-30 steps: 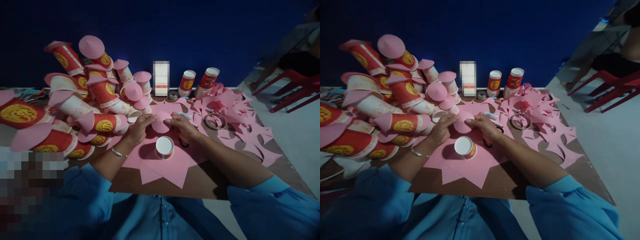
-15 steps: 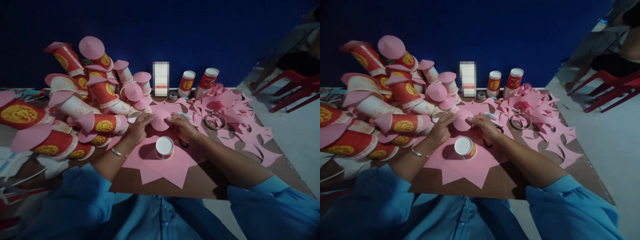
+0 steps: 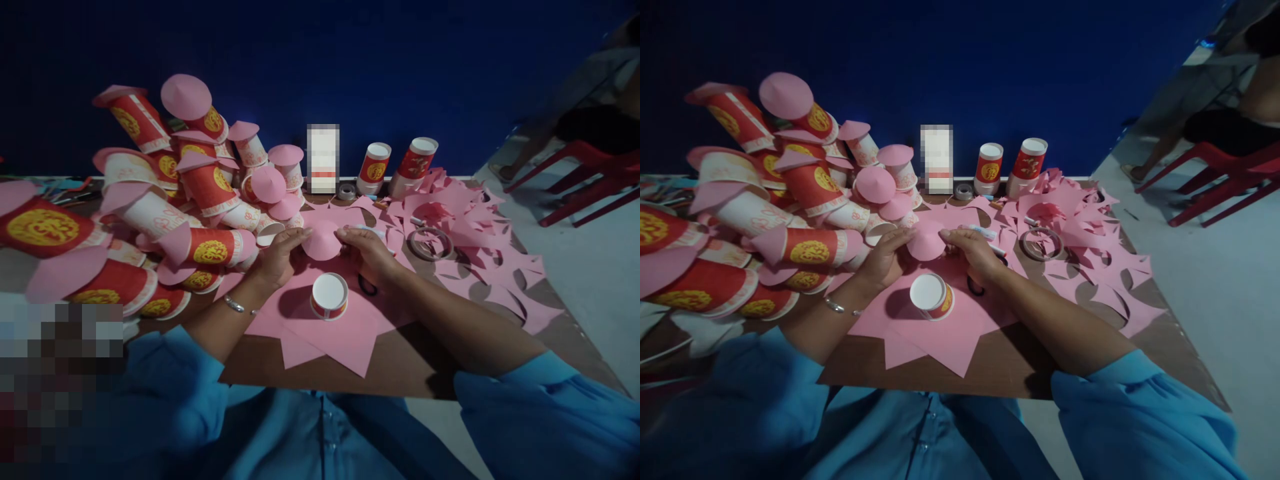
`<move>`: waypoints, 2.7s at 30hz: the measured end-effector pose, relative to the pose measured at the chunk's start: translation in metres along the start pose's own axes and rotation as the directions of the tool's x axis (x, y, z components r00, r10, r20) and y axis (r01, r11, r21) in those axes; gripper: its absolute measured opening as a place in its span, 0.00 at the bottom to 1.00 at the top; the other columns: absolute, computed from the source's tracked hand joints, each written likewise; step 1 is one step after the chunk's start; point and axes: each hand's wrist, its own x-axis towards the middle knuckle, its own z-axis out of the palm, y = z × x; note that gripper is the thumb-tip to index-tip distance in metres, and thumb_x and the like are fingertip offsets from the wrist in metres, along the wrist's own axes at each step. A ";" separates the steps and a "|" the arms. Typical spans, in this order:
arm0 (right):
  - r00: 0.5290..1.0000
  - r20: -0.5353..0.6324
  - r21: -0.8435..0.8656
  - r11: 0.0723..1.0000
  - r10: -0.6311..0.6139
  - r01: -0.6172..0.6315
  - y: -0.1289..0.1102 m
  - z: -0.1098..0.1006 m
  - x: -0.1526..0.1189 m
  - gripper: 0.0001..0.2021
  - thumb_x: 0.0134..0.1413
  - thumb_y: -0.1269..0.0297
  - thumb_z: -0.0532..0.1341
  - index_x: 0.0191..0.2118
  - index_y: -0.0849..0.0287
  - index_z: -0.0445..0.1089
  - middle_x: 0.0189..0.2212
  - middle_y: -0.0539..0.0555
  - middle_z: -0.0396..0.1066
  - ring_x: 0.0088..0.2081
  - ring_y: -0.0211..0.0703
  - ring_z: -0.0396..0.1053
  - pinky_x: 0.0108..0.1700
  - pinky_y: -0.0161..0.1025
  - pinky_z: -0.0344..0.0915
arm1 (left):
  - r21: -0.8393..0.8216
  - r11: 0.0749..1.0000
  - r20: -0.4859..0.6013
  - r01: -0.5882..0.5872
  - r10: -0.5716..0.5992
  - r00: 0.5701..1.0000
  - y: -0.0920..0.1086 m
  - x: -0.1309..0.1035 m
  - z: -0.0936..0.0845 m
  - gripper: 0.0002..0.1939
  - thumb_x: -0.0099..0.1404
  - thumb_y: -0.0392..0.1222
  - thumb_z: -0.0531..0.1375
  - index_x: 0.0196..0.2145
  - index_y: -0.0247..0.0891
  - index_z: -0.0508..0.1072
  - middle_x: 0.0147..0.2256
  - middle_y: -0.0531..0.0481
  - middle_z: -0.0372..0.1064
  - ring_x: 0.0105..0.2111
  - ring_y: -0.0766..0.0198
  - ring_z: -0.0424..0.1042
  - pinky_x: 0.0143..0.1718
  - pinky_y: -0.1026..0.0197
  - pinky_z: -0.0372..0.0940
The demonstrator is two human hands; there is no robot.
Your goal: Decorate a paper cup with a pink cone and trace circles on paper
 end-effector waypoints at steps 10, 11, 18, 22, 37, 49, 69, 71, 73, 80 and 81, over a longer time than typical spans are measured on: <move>0.999 -0.026 0.046 0.998 -0.046 0.047 -0.005 0.002 -0.004 0.23 0.40 0.48 0.81 0.26 0.56 0.71 0.22 0.46 0.68 0.26 0.37 0.65 0.31 0.38 0.64 | -0.048 0.999 0.003 -0.005 0.005 1.000 -0.002 0.003 -0.003 0.17 0.51 0.43 0.80 0.31 0.36 0.78 0.28 0.54 0.76 0.29 0.66 0.73 0.32 0.63 0.67; 0.998 -0.028 0.060 0.997 -0.049 0.050 -0.006 0.002 -0.004 0.23 0.40 0.46 0.81 0.27 0.56 0.71 0.22 0.46 0.68 0.26 0.37 0.65 0.31 0.38 0.64 | -0.042 0.999 -0.001 -0.007 0.007 1.000 -0.002 0.003 -0.003 0.17 0.50 0.43 0.80 0.30 0.35 0.78 0.28 0.53 0.76 0.29 0.66 0.73 0.32 0.63 0.67; 0.998 -0.051 0.084 0.996 -0.036 0.041 -0.006 0.004 -0.003 0.26 0.39 0.41 0.80 0.28 0.56 0.72 0.23 0.46 0.70 0.26 0.37 0.67 0.30 0.37 0.63 | -0.009 1.000 -0.028 -0.027 0.027 0.999 -0.002 0.002 -0.002 0.17 0.49 0.42 0.80 0.27 0.35 0.77 0.28 0.54 0.75 0.28 0.67 0.73 0.32 0.64 0.68; 0.997 -0.059 0.040 0.998 -0.047 0.049 -0.004 0.002 -0.002 0.26 0.35 0.46 0.82 0.24 0.56 0.69 0.20 0.45 0.66 0.25 0.36 0.65 0.29 0.36 0.61 | -0.036 0.998 -0.032 -0.047 0.045 0.998 -0.001 0.002 -0.001 0.16 0.50 0.42 0.80 0.29 0.36 0.78 0.29 0.54 0.77 0.30 0.67 0.73 0.34 0.64 0.68; 0.999 -0.046 0.072 0.997 -0.009 0.012 -0.007 0.004 -0.004 0.29 0.33 0.46 0.83 0.23 0.55 0.65 0.18 0.44 0.62 0.22 0.36 0.65 0.25 0.35 0.63 | 0.006 0.999 0.022 -0.045 0.045 0.999 0.000 0.000 -0.001 0.19 0.49 0.44 0.80 0.25 0.37 0.74 0.24 0.56 0.71 0.24 0.71 0.68 0.28 0.66 0.64; 0.997 -0.042 0.017 0.998 -0.063 0.063 -0.007 0.002 -0.005 0.27 0.38 0.42 0.81 0.22 0.57 0.69 0.19 0.46 0.69 0.21 0.34 0.65 0.26 0.35 0.63 | -0.023 1.000 -0.021 -0.021 0.020 1.000 0.000 0.002 -0.003 0.13 0.54 0.40 0.77 0.28 0.38 0.76 0.25 0.55 0.73 0.26 0.67 0.71 0.28 0.63 0.63; 0.997 0.001 -0.075 0.994 -0.079 0.079 -0.010 0.006 -0.009 0.24 0.35 0.46 0.82 0.22 0.56 0.72 0.21 0.45 0.67 0.24 0.33 0.60 0.27 0.34 0.57 | 0.160 0.978 0.036 -0.131 0.127 0.991 0.001 0.000 -0.002 0.21 0.47 0.49 0.81 0.22 0.36 0.75 0.21 0.55 0.67 0.23 0.70 0.63 0.28 0.64 0.59; 0.998 0.021 -0.081 0.995 -0.060 0.062 -0.009 0.005 -0.009 0.24 0.34 0.46 0.82 0.23 0.57 0.73 0.21 0.46 0.68 0.24 0.33 0.61 0.27 0.35 0.56 | 0.156 0.980 0.034 -0.121 0.118 0.992 0.001 0.000 -0.002 0.20 0.47 0.48 0.81 0.22 0.36 0.75 0.22 0.55 0.68 0.24 0.70 0.64 0.28 0.64 0.59; 0.998 0.034 -0.094 0.994 -0.057 0.060 -0.008 0.003 -0.008 0.24 0.35 0.46 0.82 0.23 0.57 0.73 0.21 0.46 0.69 0.24 0.33 0.60 0.27 0.35 0.56 | 0.147 0.982 0.044 -0.115 0.110 0.993 0.002 0.000 -0.001 0.20 0.47 0.48 0.81 0.23 0.36 0.75 0.22 0.55 0.69 0.24 0.70 0.65 0.28 0.64 0.59; 0.997 0.024 -0.048 0.996 -0.074 0.075 -0.009 0.004 -0.009 0.22 0.39 0.46 0.81 0.23 0.56 0.72 0.22 0.47 0.69 0.26 0.36 0.62 0.29 0.36 0.58 | 0.120 0.987 0.039 -0.102 0.098 0.994 0.002 -0.001 -0.002 0.21 0.44 0.49 0.82 0.23 0.35 0.76 0.22 0.55 0.70 0.25 0.70 0.65 0.30 0.65 0.61; 0.997 0.028 -0.037 0.997 -0.066 0.067 -0.010 0.005 -0.010 0.22 0.39 0.47 0.81 0.23 0.56 0.73 0.23 0.47 0.70 0.26 0.36 0.62 0.29 0.36 0.58 | 0.118 0.988 0.031 -0.103 0.100 0.994 0.001 -0.001 -0.002 0.21 0.44 0.49 0.82 0.23 0.35 0.76 0.22 0.55 0.70 0.25 0.70 0.65 0.30 0.65 0.61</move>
